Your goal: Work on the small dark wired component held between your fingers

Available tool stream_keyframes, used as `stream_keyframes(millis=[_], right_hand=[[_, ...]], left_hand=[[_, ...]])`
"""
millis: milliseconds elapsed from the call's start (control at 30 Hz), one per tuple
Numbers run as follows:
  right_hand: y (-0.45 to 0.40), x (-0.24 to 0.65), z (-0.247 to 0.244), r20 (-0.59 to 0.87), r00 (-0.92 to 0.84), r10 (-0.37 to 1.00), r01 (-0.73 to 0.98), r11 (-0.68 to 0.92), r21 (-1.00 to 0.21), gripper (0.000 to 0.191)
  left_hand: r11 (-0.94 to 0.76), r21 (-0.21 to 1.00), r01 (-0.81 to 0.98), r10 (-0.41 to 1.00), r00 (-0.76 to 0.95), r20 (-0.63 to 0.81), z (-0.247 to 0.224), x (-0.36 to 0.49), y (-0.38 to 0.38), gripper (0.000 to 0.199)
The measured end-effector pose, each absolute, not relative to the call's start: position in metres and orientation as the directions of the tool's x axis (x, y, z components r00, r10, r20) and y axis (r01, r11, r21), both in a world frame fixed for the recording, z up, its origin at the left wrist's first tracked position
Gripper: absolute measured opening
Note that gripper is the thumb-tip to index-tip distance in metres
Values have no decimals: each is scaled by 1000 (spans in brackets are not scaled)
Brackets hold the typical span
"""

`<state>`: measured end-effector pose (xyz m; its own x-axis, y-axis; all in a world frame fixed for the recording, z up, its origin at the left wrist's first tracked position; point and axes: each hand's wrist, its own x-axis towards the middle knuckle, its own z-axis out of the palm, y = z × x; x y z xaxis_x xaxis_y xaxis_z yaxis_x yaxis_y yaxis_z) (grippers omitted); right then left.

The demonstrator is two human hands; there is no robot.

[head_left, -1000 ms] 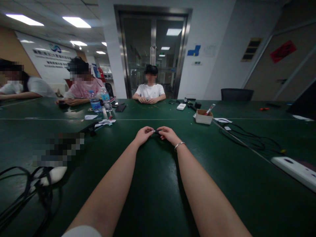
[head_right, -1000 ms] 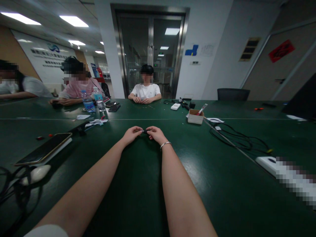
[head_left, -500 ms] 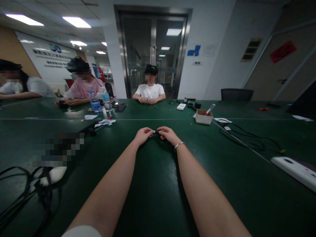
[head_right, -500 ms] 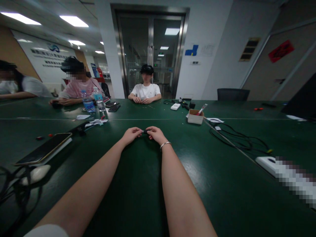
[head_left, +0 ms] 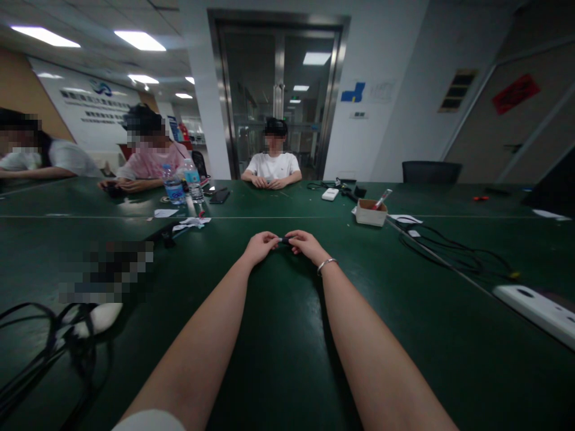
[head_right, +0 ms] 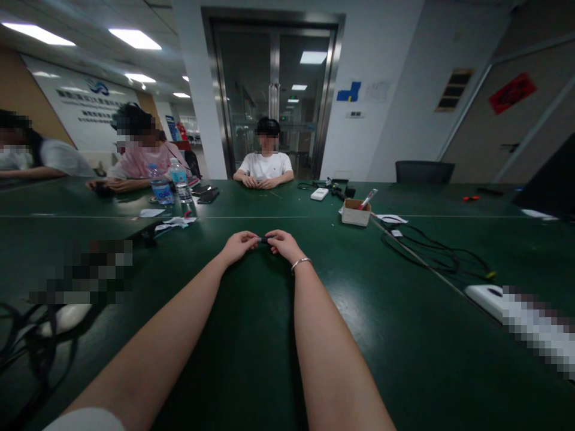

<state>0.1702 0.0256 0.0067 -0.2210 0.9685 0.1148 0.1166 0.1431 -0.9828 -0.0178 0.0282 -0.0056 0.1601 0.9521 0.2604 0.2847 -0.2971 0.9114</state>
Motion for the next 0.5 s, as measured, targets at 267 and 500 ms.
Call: stream_keyframes(millis=[267, 500], right_hand=[[24, 169, 6, 133, -210, 969, 110, 159, -981, 20], [24, 169, 6, 167, -226, 960, 106, 195, -975, 22]], left_hand=[[-247, 888, 389, 968, 72, 238, -4, -15, 30, 25], [-233, 858, 458, 969, 39, 242, -1, -14, 27, 32]])
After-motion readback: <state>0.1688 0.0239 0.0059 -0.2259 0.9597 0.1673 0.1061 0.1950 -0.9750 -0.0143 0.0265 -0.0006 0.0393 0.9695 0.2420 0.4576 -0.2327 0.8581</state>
